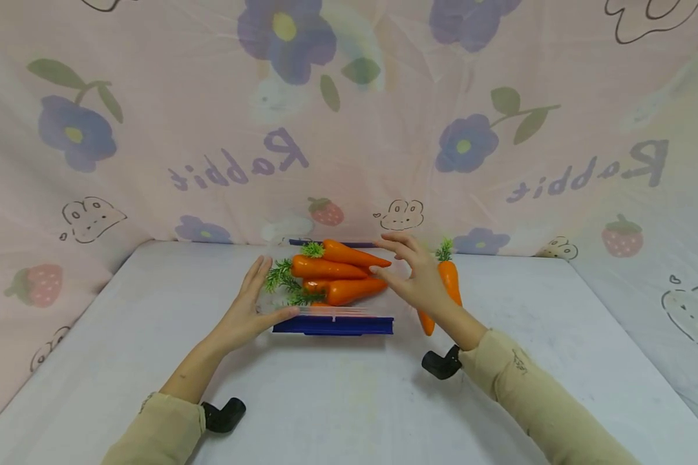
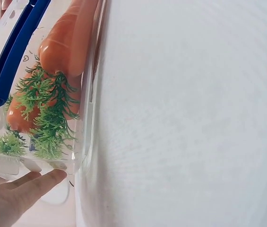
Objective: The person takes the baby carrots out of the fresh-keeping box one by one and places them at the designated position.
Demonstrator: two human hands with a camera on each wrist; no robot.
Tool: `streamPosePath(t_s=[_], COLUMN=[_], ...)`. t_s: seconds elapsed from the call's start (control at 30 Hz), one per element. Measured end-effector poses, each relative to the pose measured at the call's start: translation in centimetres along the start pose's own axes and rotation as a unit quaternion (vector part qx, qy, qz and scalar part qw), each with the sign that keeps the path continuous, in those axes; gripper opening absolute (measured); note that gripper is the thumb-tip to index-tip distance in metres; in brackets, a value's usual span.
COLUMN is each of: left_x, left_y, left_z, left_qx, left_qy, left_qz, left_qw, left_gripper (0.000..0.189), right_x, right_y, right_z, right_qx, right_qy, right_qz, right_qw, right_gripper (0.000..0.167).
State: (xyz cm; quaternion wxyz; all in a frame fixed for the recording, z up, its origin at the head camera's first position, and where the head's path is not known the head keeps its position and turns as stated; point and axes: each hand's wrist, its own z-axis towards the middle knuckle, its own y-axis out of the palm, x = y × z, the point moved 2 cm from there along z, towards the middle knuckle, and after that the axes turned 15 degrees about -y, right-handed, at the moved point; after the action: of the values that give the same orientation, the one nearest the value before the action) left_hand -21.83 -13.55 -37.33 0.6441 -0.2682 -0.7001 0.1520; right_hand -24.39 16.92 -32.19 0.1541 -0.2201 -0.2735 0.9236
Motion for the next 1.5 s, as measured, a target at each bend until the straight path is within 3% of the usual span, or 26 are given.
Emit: streamPosePath(t_s=[0.23, 0.37, 0.53, 0.77, 1.0, 1.3, 1.5], left_x=[0.1, 0.1, 0.0, -0.3, 0.0, 0.0, 0.0], left_y=[-0.1, -0.1, 0.0, 0.0, 0.1, 0.1, 0.2], left_z=[0.0, -0.2, -0.2, -0.4, -0.2, -0.2, -0.2], left_qx=[0.002, 0.003, -0.001, 0.004, 0.003, 0.004, 0.001], left_qy=[0.003, 0.004, 0.006, 0.000, 0.003, -0.001, 0.001], left_qz=[0.004, 0.003, -0.001, -0.002, -0.007, -0.011, -0.014], left_qw=[1.0000, 1.0000, 1.0000, 1.0000, 1.0000, 0.9999, 0.9999], left_gripper=[0.107, 0.106, 0.105, 0.106, 0.107, 0.108, 0.107], right_x=[0.0, -0.1, -0.2, -0.2, 0.1, 0.7, 0.9], right_y=[1.3, 2.1, 2.9, 4.3, 4.9, 5.3, 5.3], right_z=[0.6, 0.8, 1.0, 1.6, 2.2, 1.9, 1.6], right_qx=[-0.109, -0.175, -0.229, -0.314, -0.342, -0.405, -0.419], right_qy=[0.005, 0.007, -0.004, -0.001, -0.023, 0.015, -0.001], right_qz=[0.032, 0.047, 0.039, 0.061, 0.076, 0.108, 0.095], right_qw=[0.9935, 0.9835, 0.9727, 0.9474, 0.9362, 0.9078, 0.9028], right_gripper=[0.045, 0.046, 0.046, 0.049, 0.044, 0.043, 0.048])
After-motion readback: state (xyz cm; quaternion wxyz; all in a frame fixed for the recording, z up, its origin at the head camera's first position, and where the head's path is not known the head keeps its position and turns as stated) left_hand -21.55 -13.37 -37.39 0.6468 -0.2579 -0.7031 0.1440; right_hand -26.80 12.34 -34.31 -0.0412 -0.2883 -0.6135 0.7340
